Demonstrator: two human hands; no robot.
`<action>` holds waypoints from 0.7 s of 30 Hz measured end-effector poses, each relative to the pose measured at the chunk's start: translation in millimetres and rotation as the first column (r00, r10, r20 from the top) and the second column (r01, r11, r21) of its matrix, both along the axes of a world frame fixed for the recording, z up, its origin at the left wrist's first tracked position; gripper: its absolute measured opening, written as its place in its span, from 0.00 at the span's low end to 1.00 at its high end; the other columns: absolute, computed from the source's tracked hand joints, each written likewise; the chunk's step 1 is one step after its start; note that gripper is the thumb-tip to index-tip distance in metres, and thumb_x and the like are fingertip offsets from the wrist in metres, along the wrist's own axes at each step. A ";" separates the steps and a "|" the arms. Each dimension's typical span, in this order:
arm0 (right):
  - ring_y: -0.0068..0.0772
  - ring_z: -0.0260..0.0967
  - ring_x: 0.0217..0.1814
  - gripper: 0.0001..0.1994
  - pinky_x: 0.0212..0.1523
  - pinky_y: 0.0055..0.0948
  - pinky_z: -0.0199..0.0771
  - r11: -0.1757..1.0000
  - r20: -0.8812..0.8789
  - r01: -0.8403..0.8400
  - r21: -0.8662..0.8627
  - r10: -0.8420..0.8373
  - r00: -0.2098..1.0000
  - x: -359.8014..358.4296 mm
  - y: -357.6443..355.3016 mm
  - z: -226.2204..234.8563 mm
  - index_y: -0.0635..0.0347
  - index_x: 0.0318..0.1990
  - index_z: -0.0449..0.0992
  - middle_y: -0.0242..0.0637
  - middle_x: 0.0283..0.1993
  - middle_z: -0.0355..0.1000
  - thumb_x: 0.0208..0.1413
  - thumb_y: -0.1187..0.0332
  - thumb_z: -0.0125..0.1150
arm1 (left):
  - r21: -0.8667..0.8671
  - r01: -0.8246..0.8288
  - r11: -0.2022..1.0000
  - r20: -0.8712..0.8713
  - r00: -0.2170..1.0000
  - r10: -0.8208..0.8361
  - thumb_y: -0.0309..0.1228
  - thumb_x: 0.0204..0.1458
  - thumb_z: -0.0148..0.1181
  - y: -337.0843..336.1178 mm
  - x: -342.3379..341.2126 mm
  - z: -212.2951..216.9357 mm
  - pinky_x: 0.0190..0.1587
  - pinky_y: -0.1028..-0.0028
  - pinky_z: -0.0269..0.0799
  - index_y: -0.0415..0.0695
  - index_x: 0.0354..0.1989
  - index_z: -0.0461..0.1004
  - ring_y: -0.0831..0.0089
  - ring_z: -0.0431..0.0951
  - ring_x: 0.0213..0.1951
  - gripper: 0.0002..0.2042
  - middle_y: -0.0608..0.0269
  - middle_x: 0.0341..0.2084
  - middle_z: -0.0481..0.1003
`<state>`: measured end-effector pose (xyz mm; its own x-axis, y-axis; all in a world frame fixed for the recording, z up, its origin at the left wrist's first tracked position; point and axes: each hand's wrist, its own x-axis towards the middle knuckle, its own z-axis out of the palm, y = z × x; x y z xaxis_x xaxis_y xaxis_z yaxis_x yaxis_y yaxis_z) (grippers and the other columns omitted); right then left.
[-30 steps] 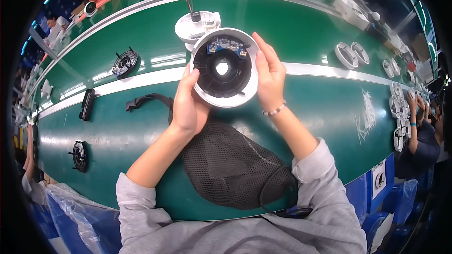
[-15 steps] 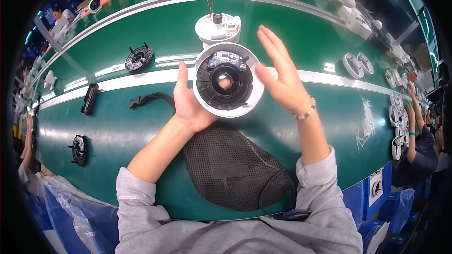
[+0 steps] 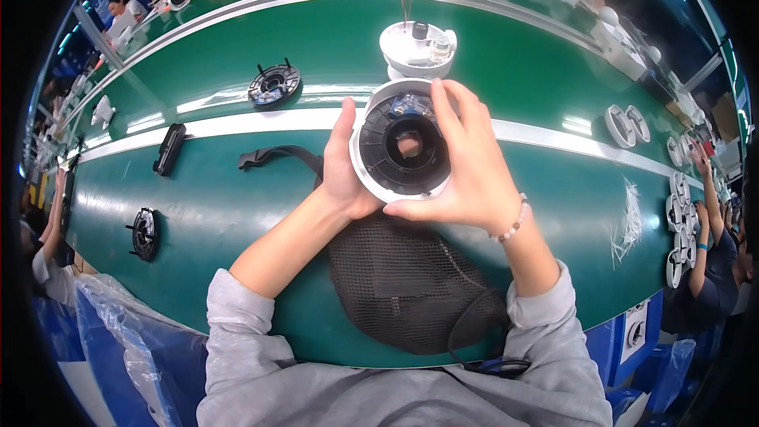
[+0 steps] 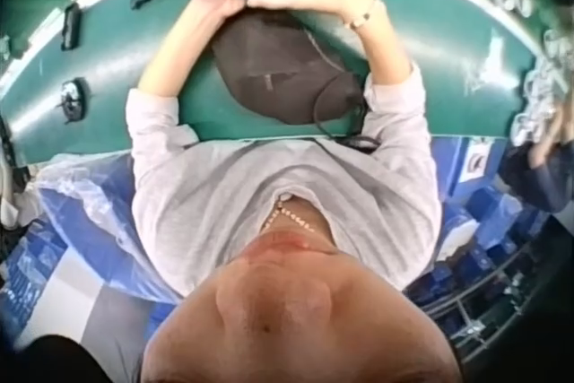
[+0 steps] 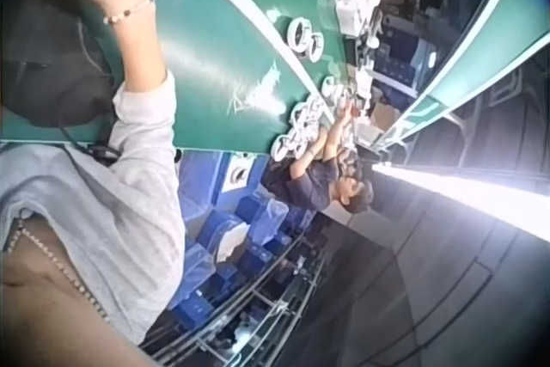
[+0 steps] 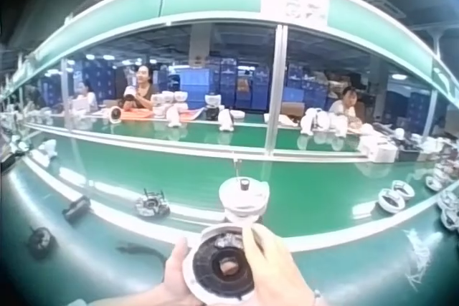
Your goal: The recorder is assembling dome cameras on a factory production line by fitting white plastic housings onto black sensor bases.
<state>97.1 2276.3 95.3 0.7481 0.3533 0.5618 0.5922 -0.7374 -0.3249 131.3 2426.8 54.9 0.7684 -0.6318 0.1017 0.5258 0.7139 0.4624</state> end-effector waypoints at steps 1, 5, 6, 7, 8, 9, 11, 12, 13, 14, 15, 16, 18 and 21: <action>0.54 0.49 0.55 0.54 0.54 0.40 0.51 1.000 0.002 -0.011 0.007 0.011 1.000 -0.5 6.4 -1.3 0.75 0.53 0.49 0.56 0.54 0.48 0.17 0.51 0.69 | 0.007 -0.011 1.000 0.002 1.000 0.011 0.53 0.50 0.35 6.5 1.4 -1.4 0.49 0.65 0.64 0.36 0.49 0.58 0.64 0.67 0.46 0.30 0.51 0.44 0.65; 0.54 0.49 0.54 0.54 0.53 0.40 0.52 0.999 0.043 0.034 0.018 -0.034 0.999 1.5 24.4 -8.9 0.76 0.53 0.49 0.56 0.53 0.49 0.17 0.50 0.69 | 0.097 0.051 0.994 0.086 0.995 -0.059 0.36 0.42 0.43 28.7 10.3 -1.3 0.48 0.65 0.65 0.34 0.46 0.60 0.63 0.69 0.43 0.23 0.49 0.41 0.66; 0.54 0.49 0.55 0.54 0.53 0.41 0.52 0.998 0.027 0.051 0.021 -0.051 0.998 3.9 27.2 -14.8 0.76 0.53 0.49 0.57 0.53 0.49 0.17 0.50 0.69 | 0.163 0.071 0.984 0.061 0.995 -0.082 0.31 0.38 0.44 32.9 13.9 -0.7 0.48 0.65 0.66 0.34 0.45 0.61 0.62 0.70 0.42 0.22 0.49 0.39 0.67; 0.55 0.47 0.56 0.54 0.54 0.42 0.50 0.999 -0.022 0.050 -0.003 -0.050 0.998 6.4 23.3 -21.9 0.76 0.54 0.47 0.58 0.54 0.47 0.19 0.48 0.68 | 0.246 0.073 0.966 -0.019 0.997 -0.070 0.30 0.38 0.42 32.1 17.7 -0.2 0.45 0.64 0.67 0.34 0.43 0.62 0.62 0.70 0.40 0.20 0.49 0.37 0.68; 0.56 0.45 0.57 0.55 0.55 0.42 0.48 0.998 -0.059 0.062 0.000 -0.062 0.996 11.3 23.5 -35.8 0.76 0.54 0.46 0.59 0.55 0.46 0.20 0.48 0.68 | 0.309 0.035 0.951 -0.073 0.997 -0.013 0.29 0.38 0.42 32.0 23.9 -8.4 0.44 0.63 0.68 0.34 0.41 0.63 0.62 0.71 0.39 0.19 0.49 0.36 0.68; 0.57 0.43 0.59 0.56 0.56 0.43 0.46 0.997 -0.095 0.075 0.002 -0.075 0.993 13.9 23.6 -48.1 0.76 0.55 0.45 0.60 0.56 0.44 0.21 0.47 0.68 | 0.371 0.001 0.929 -0.123 0.991 0.048 0.28 0.38 0.42 31.1 29.8 -16.2 0.43 0.63 0.69 0.34 0.39 0.63 0.62 0.71 0.38 0.17 0.49 0.34 0.69; 0.58 0.38 0.61 0.56 0.59 0.44 0.41 0.998 -0.136 0.066 0.023 -0.062 0.989 14.7 32.3 -53.5 0.75 0.55 0.43 0.61 0.58 0.40 0.23 0.45 0.67 | 0.389 -0.095 0.916 -0.158 0.973 0.168 0.27 0.38 0.44 37.8 36.9 -26.4 0.42 0.65 0.69 0.33 0.37 0.64 0.62 0.72 0.35 0.15 0.51 0.32 0.70; 0.57 0.37 0.62 0.56 0.59 0.43 0.41 0.996 -0.081 0.077 0.037 -0.074 0.994 15.3 34.5 -53.4 0.73 0.56 0.43 0.60 0.59 0.38 0.24 0.46 0.67 | 0.386 -0.139 0.912 -0.180 0.958 0.223 0.27 0.38 0.45 43.0 43.2 -30.5 0.42 0.66 0.70 0.32 0.36 0.65 0.61 0.72 0.34 0.15 0.50 0.32 0.70; 0.56 0.37 0.62 0.56 0.59 0.43 0.40 0.994 -0.035 0.097 0.050 -0.095 0.995 14.3 36.2 -53.4 0.71 0.57 0.42 0.60 0.60 0.37 0.24 0.47 0.68 | 0.382 -0.177 0.907 -0.153 0.956 0.251 0.27 0.39 0.45 47.4 44.4 -24.2 0.43 0.66 0.69 0.33 0.36 0.65 0.62 0.72 0.35 0.14 0.50 0.31 0.70; 0.56 0.36 0.62 0.53 0.59 0.44 0.41 0.990 0.006 0.069 0.126 -0.070 0.998 14.4 37.5 -47.6 0.68 0.57 0.43 0.58 0.61 0.36 0.25 0.50 0.69 | 0.408 -0.207 0.889 -0.135 0.949 0.283 0.27 0.39 0.46 53.6 50.5 -21.1 0.43 0.67 0.69 0.33 0.35 0.65 0.63 0.72 0.35 0.14 0.51 0.32 0.70; 0.56 0.36 0.62 0.52 0.59 0.43 0.42 0.987 0.044 0.058 0.150 -0.066 0.997 15.6 37.2 -46.0 0.67 0.57 0.44 0.57 0.61 0.36 0.27 0.51 0.69 | 0.435 -0.246 0.866 -0.105 0.941 0.320 0.27 0.40 0.46 59.4 55.9 -15.5 0.43 0.67 0.69 0.33 0.36 0.65 0.64 0.72 0.35 0.14 0.52 0.32 0.71; 0.55 0.36 0.62 0.50 0.58 0.43 0.42 0.984 0.080 0.033 0.178 -0.048 0.996 17.3 40.7 -45.6 0.67 0.57 0.44 0.56 0.61 0.36 0.28 0.52 0.68 | 0.482 -0.322 0.815 -0.078 0.911 0.405 0.27 0.42 0.46 69.5 65.9 -18.8 0.43 0.68 0.69 0.33 0.35 0.66 0.65 0.72 0.36 0.13 0.52 0.32 0.71; 0.55 0.37 0.62 0.48 0.58 0.42 0.43 0.982 0.092 0.032 0.189 -0.051 0.995 19.5 42.7 -48.9 0.66 0.57 0.46 0.55 0.61 0.37 0.30 0.54 0.68 | 0.503 -0.338 0.796 -0.052 0.907 0.418 0.29 0.50 0.40 75.2 81.9 -18.1 0.48 0.65 0.65 0.32 0.41 0.62 0.62 0.69 0.42 0.14 0.48 0.39 0.67; 0.54 0.40 0.61 0.44 0.58 0.41 0.44 0.979 0.087 0.037 0.198 -0.055 0.995 27.7 54.7 -64.3 0.65 0.56 0.49 0.54 0.60 0.40 0.32 0.57 0.67 | 0.481 -0.283 0.830 -0.068 0.931 0.358 0.32 0.54 0.38 91.7 120.4 -45.4 0.47 0.64 0.67 0.33 0.44 0.61 0.63 0.69 0.44 0.15 0.50 0.41 0.67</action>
<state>124.7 2330.9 31.0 0.7033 0.1957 0.6834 0.5929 -0.6919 -0.4119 251.7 2518.5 9.5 0.9180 -0.2930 -0.2673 0.3931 0.5819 0.7120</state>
